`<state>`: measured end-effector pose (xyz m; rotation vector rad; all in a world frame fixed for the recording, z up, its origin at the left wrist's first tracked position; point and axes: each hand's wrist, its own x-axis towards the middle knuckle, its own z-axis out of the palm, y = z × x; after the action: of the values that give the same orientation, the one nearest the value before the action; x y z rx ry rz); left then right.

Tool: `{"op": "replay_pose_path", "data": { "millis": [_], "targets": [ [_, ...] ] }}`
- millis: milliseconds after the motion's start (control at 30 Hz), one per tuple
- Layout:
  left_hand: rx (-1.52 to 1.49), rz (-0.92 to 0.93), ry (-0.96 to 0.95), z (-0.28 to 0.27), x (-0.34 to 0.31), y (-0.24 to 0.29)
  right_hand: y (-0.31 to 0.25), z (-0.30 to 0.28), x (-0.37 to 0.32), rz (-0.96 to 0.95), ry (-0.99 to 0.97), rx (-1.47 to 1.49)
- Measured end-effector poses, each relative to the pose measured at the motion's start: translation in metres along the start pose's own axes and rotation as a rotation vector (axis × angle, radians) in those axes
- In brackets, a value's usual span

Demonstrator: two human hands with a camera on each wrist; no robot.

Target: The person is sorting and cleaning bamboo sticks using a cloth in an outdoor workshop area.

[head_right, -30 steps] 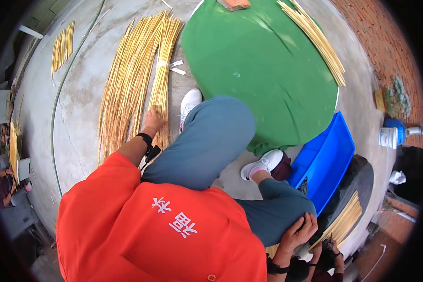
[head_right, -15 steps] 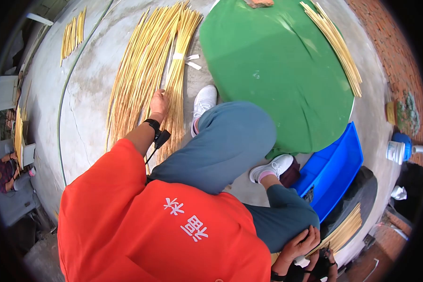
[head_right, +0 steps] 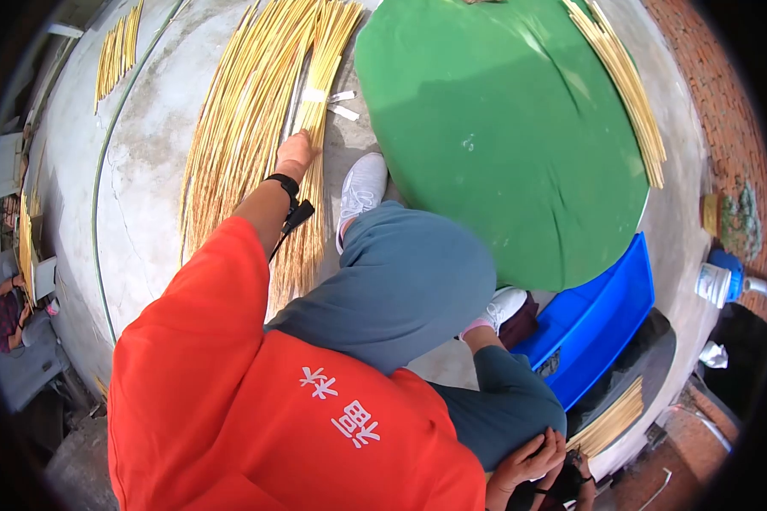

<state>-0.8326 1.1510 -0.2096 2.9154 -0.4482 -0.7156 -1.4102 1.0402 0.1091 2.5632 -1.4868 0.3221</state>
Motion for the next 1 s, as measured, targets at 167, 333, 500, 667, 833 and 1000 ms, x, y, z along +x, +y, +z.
{"op": "replay_pose_path", "data": {
  "millis": [167, 333, 500, 667, 833, 1000],
  "targets": [
    [-0.001, 0.017, 0.007, 0.013, 0.015, -0.012, -0.007, -0.001, 0.008, -0.041, -0.033, -0.029],
    [-0.408, 0.07, -0.119, 0.015, 0.025, -0.043, -0.011, 0.001, 0.008, -0.039, 0.006, -0.004],
    [-1.08, -0.024, -0.378, -0.047, -0.036, -0.055, -0.007, 0.0, 0.005, -0.082, 0.008, -0.04],
    [-1.14, -0.034, -0.274, -0.068, -0.051, -0.082, 0.001, 0.004, -0.003, -0.056, 0.048, -0.012],
    [-0.405, -0.047, 0.429, -0.056, -0.004, -0.132, 0.008, 0.005, -0.01, -0.024, 0.074, 0.001],
    [-0.113, -0.172, 0.388, -0.072, 0.027, -0.137, 0.013, 0.004, -0.014, 0.006, 0.046, -0.023]
  ]
}}
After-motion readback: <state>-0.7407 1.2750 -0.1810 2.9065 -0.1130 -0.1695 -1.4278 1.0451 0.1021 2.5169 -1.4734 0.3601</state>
